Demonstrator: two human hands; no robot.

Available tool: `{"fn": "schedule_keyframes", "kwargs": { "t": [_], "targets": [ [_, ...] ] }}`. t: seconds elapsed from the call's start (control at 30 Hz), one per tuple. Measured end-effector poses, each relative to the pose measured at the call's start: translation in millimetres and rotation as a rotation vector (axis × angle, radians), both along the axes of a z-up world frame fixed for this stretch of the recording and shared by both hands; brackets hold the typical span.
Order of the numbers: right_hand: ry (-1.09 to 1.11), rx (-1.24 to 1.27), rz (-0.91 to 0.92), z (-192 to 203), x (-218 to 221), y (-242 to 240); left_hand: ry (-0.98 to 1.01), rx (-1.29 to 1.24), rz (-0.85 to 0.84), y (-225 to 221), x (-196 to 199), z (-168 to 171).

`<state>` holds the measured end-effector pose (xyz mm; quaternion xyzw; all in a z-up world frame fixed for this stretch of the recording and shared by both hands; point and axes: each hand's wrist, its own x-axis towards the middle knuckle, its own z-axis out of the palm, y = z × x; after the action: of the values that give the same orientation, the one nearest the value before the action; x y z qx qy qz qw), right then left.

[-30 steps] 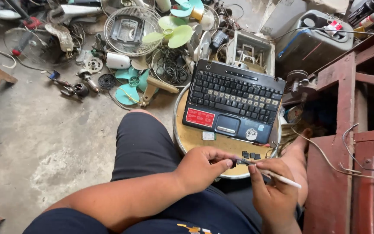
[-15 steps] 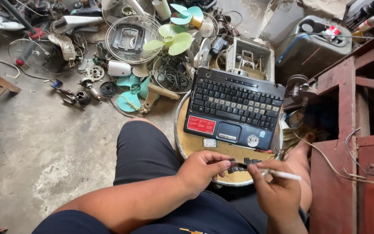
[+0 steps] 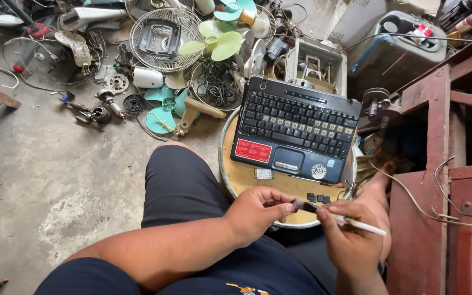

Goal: Cleaning and organizing individual laptop keyboard keys using a small brush and placing them on a tray.

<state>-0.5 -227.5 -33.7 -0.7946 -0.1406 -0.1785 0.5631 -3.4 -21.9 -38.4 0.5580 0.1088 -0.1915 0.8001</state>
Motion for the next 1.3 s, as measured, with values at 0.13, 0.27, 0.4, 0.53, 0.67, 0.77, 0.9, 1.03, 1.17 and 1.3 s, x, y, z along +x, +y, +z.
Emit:
{"fn": "schedule_keyframes", "kwargs": {
  "t": [0.13,0.27,0.4,0.53,0.67,0.77,0.9,1.03,1.17,1.3],
  "targets": [
    [-0.238,-0.150,-0.023,36,7,15,0.055,0.042,0.018,-2,2,-9],
    [-0.156,-0.150,0.024,33,4,12,-0.004,-0.098,0.047,-4,0,-22],
    [-0.121,0.143,0.068,21,1,11,0.016,-0.021,0.001,-1,0,-15],
    [-0.329,-0.211,0.133,55,8,23,-0.033,-0.140,-0.045,-1,-4,-17],
    [-0.178,-0.084,0.075,24,4,1,-0.072,-0.029,0.011,0,1,-19],
    [-0.109,-0.067,0.054,22,3,3,-0.085,0.008,0.001,0,-2,-15],
    [-0.300,-0.159,0.130,66,6,24,-0.087,0.086,-0.038,3,-4,-3],
    [-0.311,-0.233,0.180,54,5,11,-0.087,0.002,-0.010,1,-3,-16],
    [-0.403,-0.243,0.141,73,8,21,-0.077,0.059,-0.018,2,-1,-13],
    [-0.141,-0.111,0.104,28,-2,10,-0.107,-0.049,0.004,-1,-1,-19]
  ]
}}
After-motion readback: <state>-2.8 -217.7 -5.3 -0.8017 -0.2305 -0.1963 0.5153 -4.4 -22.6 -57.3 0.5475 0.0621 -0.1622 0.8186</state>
